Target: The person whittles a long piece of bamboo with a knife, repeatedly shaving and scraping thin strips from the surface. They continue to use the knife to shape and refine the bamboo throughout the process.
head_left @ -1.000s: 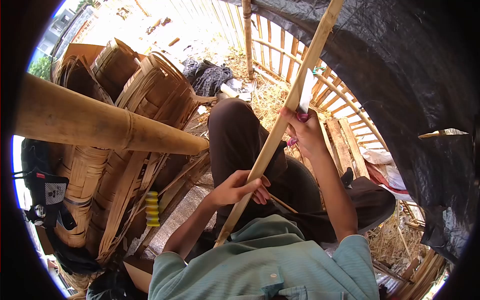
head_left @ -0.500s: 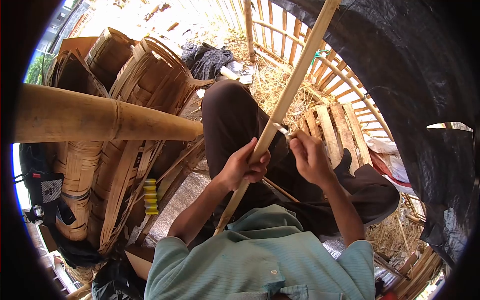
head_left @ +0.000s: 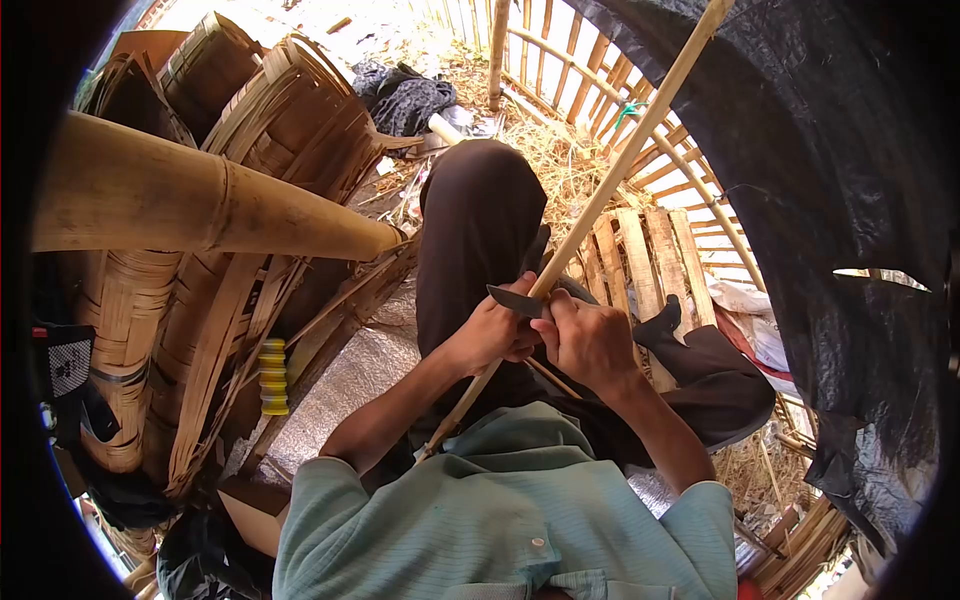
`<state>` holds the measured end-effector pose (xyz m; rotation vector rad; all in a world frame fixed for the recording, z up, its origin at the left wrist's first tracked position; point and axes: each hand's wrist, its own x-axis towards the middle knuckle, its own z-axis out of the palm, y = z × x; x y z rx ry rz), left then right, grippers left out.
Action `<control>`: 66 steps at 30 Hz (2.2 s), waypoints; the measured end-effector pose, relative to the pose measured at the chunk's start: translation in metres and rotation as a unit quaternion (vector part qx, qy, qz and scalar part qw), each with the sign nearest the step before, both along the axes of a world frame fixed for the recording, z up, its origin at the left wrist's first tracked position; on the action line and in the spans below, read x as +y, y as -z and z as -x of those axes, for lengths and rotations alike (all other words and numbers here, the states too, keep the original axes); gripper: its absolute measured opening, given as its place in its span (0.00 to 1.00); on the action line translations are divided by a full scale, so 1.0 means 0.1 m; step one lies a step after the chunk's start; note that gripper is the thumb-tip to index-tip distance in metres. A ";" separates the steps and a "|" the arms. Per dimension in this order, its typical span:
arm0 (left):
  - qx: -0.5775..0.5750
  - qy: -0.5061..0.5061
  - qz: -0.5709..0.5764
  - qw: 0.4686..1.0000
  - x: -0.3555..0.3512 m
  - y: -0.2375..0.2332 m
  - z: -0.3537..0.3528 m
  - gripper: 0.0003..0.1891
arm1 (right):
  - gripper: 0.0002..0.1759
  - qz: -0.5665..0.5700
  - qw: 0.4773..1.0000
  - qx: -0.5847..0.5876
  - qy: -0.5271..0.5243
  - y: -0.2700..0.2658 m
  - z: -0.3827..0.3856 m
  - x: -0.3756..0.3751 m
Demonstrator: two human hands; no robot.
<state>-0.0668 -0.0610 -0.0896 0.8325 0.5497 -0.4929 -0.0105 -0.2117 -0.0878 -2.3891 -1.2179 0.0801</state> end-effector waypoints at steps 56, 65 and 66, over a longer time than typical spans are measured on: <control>-0.002 0.081 0.008 0.997 0.10 0.06 -0.40 0.17 | 0.23 0.012 0.999 -0.045 -0.022 0.01 -0.45 0.06; -0.017 0.061 0.040 0.997 0.05 0.04 -0.38 0.19 | 0.19 0.083 0.970 -0.112 0.200 -0.24 -0.99 0.12; -0.022 0.068 0.040 0.997 0.06 0.01 -0.41 0.20 | 0.19 0.063 0.976 -0.124 0.168 -0.31 -1.12 0.11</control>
